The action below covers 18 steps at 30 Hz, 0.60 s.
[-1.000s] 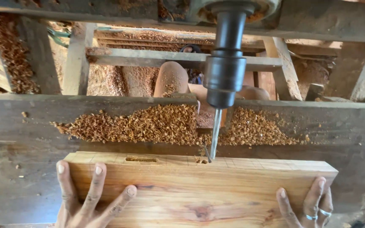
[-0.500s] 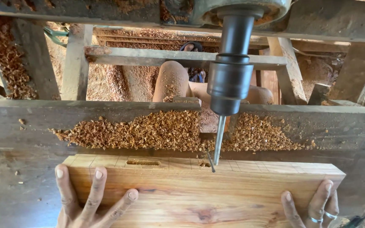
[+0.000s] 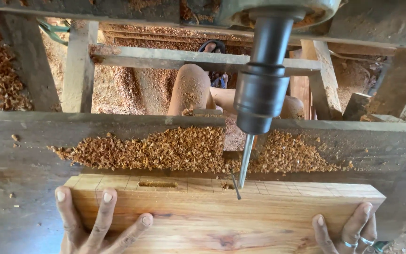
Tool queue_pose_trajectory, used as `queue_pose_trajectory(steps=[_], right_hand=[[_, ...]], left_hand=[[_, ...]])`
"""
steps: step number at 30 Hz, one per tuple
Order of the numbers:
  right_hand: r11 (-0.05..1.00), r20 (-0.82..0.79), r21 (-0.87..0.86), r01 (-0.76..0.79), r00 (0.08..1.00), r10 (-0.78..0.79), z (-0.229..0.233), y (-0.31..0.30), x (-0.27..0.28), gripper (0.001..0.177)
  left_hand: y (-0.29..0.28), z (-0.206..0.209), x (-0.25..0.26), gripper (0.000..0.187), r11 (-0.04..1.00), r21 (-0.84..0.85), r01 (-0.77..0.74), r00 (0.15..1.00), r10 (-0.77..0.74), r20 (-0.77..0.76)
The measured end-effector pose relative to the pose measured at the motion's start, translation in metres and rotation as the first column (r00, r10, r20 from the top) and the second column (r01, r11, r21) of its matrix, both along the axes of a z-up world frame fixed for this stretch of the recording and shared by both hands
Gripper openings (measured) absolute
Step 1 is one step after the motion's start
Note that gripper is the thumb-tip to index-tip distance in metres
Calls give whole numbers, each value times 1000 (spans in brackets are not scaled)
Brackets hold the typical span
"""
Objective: The recorder uses a vertical routing machine to carve a precise groove into a wooden plank.
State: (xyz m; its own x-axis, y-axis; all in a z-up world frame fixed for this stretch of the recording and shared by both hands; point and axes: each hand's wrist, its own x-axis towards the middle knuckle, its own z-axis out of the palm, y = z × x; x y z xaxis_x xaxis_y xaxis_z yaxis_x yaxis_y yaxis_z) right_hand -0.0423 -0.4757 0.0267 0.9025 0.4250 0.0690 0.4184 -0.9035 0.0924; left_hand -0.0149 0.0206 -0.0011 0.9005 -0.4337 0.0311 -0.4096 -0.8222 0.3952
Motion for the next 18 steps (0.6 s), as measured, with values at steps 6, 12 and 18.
queue_pose_trajectory(steps=[6,12,18], right_hand=[[1000,18,-3,17,1000,-17,-1,-4,-3,36],[995,-42,28,97,995,-95,-2,-2,-4,36],[995,-24,47,84,996,-83,-7,-5,1,35]], left_hand=[[2,-2,-5,62,961,151,230,973,-231,-12],[-3,1,4,65,999,23,37,999,-37,3],[-2,0,8,67,991,112,73,997,-76,29]])
